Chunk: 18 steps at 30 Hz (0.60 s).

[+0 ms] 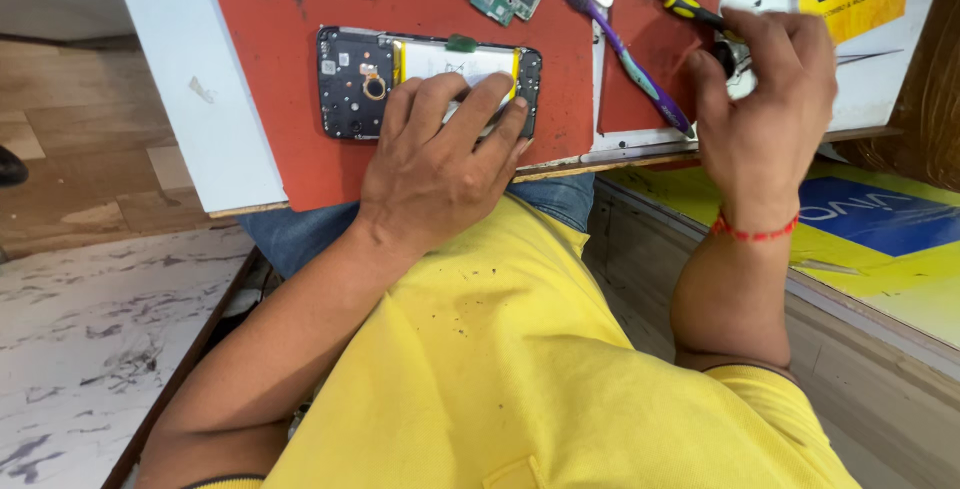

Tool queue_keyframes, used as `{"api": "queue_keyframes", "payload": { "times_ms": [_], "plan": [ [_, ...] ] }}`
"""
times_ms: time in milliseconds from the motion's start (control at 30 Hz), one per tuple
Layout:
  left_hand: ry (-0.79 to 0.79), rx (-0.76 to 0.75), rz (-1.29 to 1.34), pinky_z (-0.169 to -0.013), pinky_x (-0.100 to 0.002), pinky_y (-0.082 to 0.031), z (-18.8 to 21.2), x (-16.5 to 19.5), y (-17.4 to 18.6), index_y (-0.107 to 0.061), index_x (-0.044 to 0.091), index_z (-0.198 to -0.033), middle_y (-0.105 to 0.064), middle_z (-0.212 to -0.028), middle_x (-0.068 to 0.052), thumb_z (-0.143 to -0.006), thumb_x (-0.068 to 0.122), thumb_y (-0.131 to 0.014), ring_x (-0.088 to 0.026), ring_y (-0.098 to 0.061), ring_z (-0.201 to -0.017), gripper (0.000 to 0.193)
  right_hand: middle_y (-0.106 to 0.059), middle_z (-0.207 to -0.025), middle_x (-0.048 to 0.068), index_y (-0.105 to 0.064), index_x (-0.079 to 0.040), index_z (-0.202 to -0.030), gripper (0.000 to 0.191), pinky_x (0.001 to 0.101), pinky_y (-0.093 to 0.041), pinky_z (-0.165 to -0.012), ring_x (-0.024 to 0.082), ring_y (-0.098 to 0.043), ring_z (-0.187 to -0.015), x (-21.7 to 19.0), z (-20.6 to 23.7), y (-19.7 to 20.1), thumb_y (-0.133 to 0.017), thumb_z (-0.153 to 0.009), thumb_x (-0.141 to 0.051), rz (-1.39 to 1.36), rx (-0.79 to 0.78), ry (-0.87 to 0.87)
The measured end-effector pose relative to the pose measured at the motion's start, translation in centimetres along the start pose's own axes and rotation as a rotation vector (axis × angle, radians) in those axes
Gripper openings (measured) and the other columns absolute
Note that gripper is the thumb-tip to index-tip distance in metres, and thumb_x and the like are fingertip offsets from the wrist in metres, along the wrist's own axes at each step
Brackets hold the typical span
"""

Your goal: The person uses a screwdriver to remove screws from the back of a disassembled smartphone, then places the back cover onto the device and presses the edges to secure it. The person turns the phone over and interacts with the screen, which displays a lock screen and a keypad.

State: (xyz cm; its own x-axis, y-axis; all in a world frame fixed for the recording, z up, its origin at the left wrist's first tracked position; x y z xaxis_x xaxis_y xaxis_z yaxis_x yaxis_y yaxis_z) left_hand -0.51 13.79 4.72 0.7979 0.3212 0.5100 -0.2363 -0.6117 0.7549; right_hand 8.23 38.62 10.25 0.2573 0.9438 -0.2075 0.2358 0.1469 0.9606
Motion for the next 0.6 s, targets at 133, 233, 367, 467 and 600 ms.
{"api": "queue_keyframes", "payload": {
  "times_ms": [133,233,367,467,600],
  "plan": [
    [0.012,-0.002,-0.008,-0.104,-0.043,-0.043,-0.1,0.0,0.0,-0.073,0.008,-0.121,-0.061,-0.131,-0.003,-0.099,0.025,-0.076,-0.025,-0.052,-0.116,0.028,-0.060,-0.117,0.016,-0.076,-0.003,-0.103,0.012,0.0460,-0.048,-0.087,0.037,-0.050,-0.109,1.0,-1.1,-0.7,-0.080,-0.092,-0.002,0.104,0.017,0.054],
    [-0.002,-0.003,-0.040,-0.103,-0.043,-0.043,-0.1,0.0,0.1,-0.073,0.007,-0.121,-0.060,-0.130,-0.004,-0.098,0.027,-0.075,-0.025,-0.051,-0.116,0.030,-0.062,-0.118,0.013,-0.076,-0.004,-0.103,0.010,0.0472,-0.047,-0.088,0.037,-0.050,-0.111,1.8,-2.0,-1.4,-0.082,-0.096,-0.007,0.093,-0.047,-0.042],
    [0.001,0.007,-0.040,-0.104,-0.044,-0.043,-0.2,0.0,0.2,-0.072,0.008,-0.122,-0.059,-0.131,-0.005,-0.098,0.027,-0.075,-0.025,-0.051,-0.117,0.031,-0.064,-0.111,0.013,-0.074,-0.002,-0.095,0.006,0.0463,-0.049,-0.083,0.038,-0.054,-0.101,1.4,-2.6,-1.2,-0.079,-0.091,-0.001,0.155,0.025,0.124],
    [-0.017,0.008,-0.040,-0.102,-0.043,-0.043,-0.5,-0.1,0.4,-0.072,0.008,-0.124,-0.059,-0.131,-0.006,-0.097,0.026,-0.076,-0.026,-0.051,-0.116,0.032,-0.068,-0.112,0.009,-0.066,0.001,-0.113,0.009,0.0431,-0.050,-0.086,0.033,-0.064,-0.100,1.3,-2.7,0.3,-0.071,-0.106,0.001,-0.177,0.128,-0.070],
    [-0.004,-0.014,-0.014,-0.102,-0.044,-0.043,-0.6,0.0,0.5,-0.072,0.006,-0.122,-0.059,-0.132,-0.008,-0.095,0.026,-0.076,-0.028,-0.051,-0.118,0.034,-0.069,-0.107,0.012,-0.073,0.002,-0.114,0.016,0.0321,-0.054,-0.080,0.024,-0.068,-0.092,-1.4,-2.3,2.6,-0.072,-0.101,0.012,-0.305,-0.026,0.150]
  ]
}}
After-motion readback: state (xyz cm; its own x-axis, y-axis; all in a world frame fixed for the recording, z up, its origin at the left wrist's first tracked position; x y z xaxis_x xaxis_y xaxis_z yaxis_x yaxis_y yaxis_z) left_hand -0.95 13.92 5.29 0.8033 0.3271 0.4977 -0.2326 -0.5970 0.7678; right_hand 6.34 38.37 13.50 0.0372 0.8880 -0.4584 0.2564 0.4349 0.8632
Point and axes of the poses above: each hand's wrist, its own z-axis away from the middle knuckle, its own y-axis out of the back of the hand, x = y × z, the point moved 3 cm from there along -z, towards the middle knuckle
